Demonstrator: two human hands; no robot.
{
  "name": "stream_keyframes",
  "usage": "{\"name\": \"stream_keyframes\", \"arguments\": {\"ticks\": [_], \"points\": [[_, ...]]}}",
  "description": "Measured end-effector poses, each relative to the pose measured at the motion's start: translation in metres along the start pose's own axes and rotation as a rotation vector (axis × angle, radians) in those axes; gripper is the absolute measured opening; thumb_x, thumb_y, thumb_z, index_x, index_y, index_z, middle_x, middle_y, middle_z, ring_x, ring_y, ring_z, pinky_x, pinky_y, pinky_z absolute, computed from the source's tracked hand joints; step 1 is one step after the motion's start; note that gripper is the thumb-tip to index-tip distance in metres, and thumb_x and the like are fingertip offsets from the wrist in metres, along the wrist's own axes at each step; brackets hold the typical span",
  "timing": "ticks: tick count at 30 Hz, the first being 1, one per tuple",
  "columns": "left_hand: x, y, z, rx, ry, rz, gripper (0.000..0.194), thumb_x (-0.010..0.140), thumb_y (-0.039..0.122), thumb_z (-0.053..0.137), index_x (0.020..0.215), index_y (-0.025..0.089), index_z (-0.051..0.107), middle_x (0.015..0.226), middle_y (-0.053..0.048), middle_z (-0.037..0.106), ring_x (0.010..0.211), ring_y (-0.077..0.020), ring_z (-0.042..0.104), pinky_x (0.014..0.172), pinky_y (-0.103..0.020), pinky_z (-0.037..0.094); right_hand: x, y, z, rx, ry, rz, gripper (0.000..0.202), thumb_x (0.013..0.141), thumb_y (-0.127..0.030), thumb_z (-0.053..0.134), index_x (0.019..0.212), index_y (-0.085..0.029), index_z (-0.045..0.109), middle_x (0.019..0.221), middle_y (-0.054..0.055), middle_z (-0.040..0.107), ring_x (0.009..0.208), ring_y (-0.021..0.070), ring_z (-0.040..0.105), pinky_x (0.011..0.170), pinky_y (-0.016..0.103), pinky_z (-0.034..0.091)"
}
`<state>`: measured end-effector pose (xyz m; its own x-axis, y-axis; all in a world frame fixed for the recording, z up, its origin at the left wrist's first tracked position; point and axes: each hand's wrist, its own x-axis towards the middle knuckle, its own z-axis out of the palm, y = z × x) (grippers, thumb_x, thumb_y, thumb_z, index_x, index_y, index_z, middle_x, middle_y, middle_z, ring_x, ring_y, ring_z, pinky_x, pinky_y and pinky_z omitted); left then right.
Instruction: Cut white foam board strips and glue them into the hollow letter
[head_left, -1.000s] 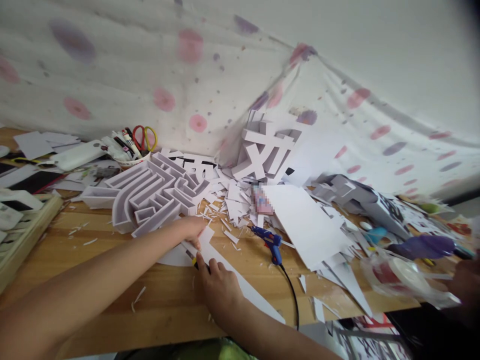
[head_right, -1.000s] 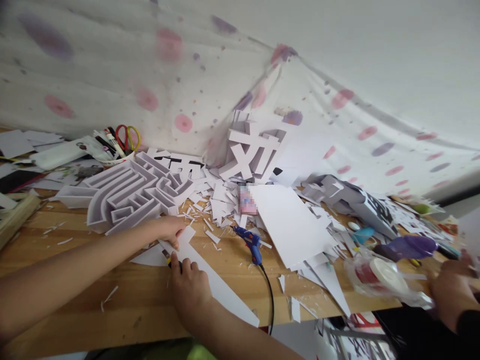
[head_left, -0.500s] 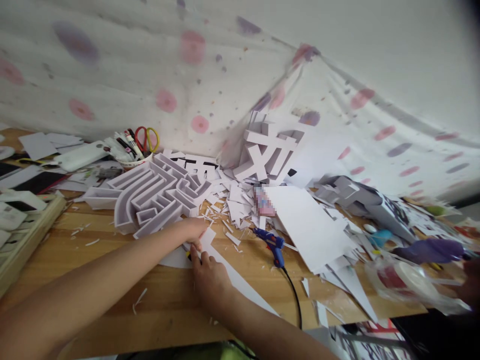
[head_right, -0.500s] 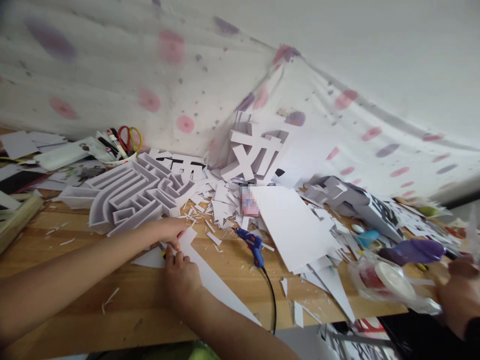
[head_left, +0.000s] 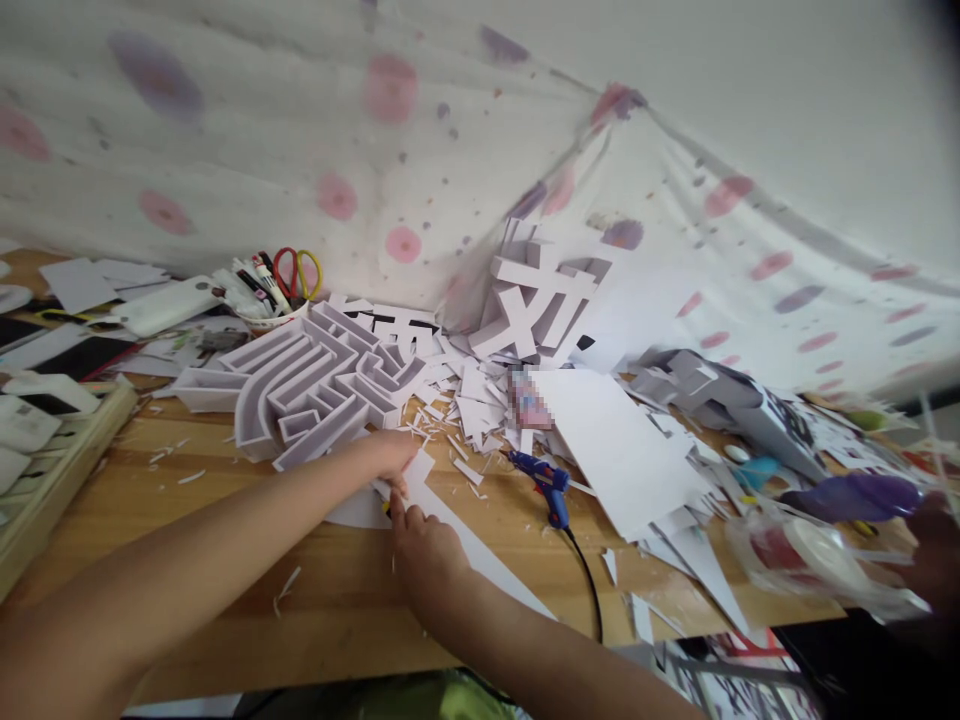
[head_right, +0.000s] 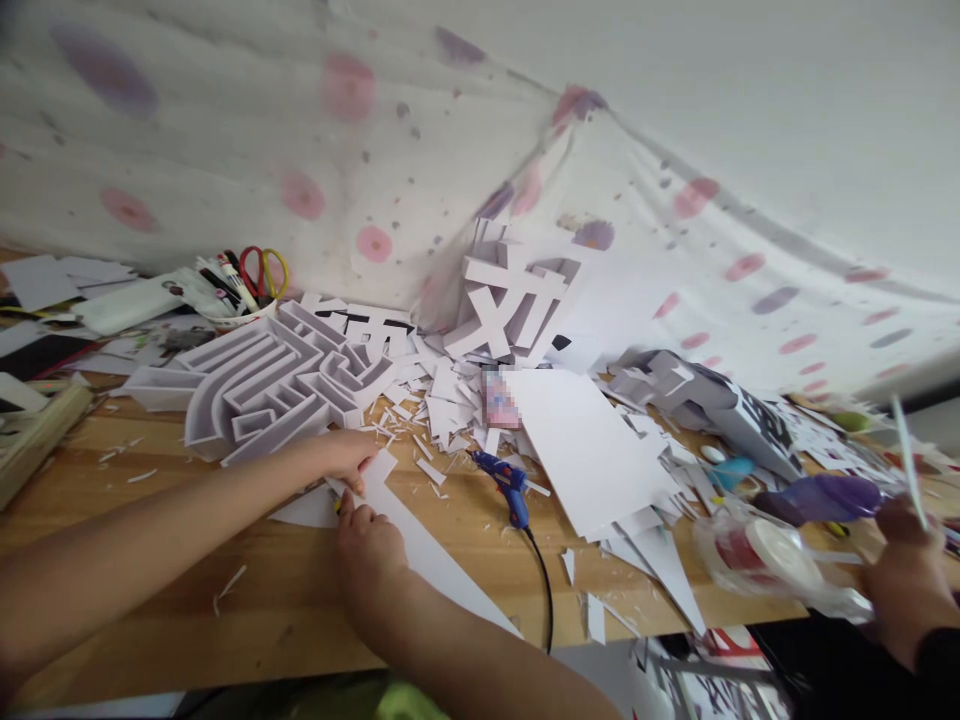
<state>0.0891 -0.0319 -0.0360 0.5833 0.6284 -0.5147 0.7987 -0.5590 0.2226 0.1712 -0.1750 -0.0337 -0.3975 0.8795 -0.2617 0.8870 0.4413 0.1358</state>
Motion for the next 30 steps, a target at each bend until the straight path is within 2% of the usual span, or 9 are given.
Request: {"name": "stream_keyframes", "arguments": {"ticks": [5, 9, 14, 22, 30], "points": [[-0.004, 0.002, -0.002, 0.009, 0.01, 0.02, 0.032, 0.052, 0.038, 0.075, 0.075, 0.017, 0.067, 0.073, -0.004, 0.066, 0.073, -0.0222, 0.058, 0.066, -0.029, 0.043, -0.015, 0.004, 0.002, 0.011, -0.037, 0.008, 0.072, 0.074, -0.016, 0.063, 0.137, 0.0, 0.032, 0.094, 0.018, 0.062, 0.08, 0.0215, 0.062, 0.06, 0.028, 0.054], [-0.004, 0.002, -0.001, 0.007, 0.022, 0.016, 0.031, 0.053, 0.036, 0.075, 0.076, 0.017, 0.067, 0.074, -0.003, 0.066, 0.073, -0.0213, 0.058, 0.066, -0.028, 0.043, -0.021, 0.006, 0.001, 0.027, -0.036, 0.034, 0.061, 0.078, -0.006, 0.055, 0.136, -0.002, 0.035, 0.089, 0.017, 0.063, 0.076, 0.0208, 0.064, 0.057, 0.028, 0.053], [-0.002, 0.0, 0.0, 0.004, 0.017, 0.026, 0.03, 0.053, 0.037, 0.075, 0.075, 0.018, 0.066, 0.073, -0.003, 0.066, 0.074, -0.0211, 0.059, 0.068, -0.028, 0.043, -0.025, 0.008, 0.008, 0.023, -0.054, 0.041, 0.062, 0.078, -0.004, 0.051, 0.137, -0.002, 0.032, 0.084, 0.015, 0.062, 0.075, 0.0204, 0.063, 0.055, 0.027, 0.051], [-0.004, 0.002, -0.001, 0.001, 0.03, 0.031, 0.035, 0.054, 0.037, 0.075, 0.081, 0.019, 0.066, 0.08, -0.004, 0.066, 0.08, -0.0226, 0.059, 0.071, -0.028, 0.043, -0.038, 0.017, 0.018, 0.023, -0.015, 0.012, 0.073, 0.074, -0.017, 0.062, 0.139, -0.005, 0.03, 0.091, 0.015, 0.061, 0.071, 0.021, 0.06, 0.051, 0.03, 0.048], [-0.005, 0.002, 0.0, 0.008, 0.036, 0.02, 0.035, 0.054, 0.04, 0.074, 0.079, 0.017, 0.066, 0.082, -0.006, 0.066, 0.079, -0.0247, 0.06, 0.068, -0.029, 0.043, -0.046, 0.023, 0.017, -0.03, -0.019, -0.021, 0.074, 0.069, -0.004, 0.058, 0.138, -0.004, 0.032, 0.091, 0.015, 0.063, 0.071, 0.019, 0.059, 0.052, 0.028, 0.047]]}}
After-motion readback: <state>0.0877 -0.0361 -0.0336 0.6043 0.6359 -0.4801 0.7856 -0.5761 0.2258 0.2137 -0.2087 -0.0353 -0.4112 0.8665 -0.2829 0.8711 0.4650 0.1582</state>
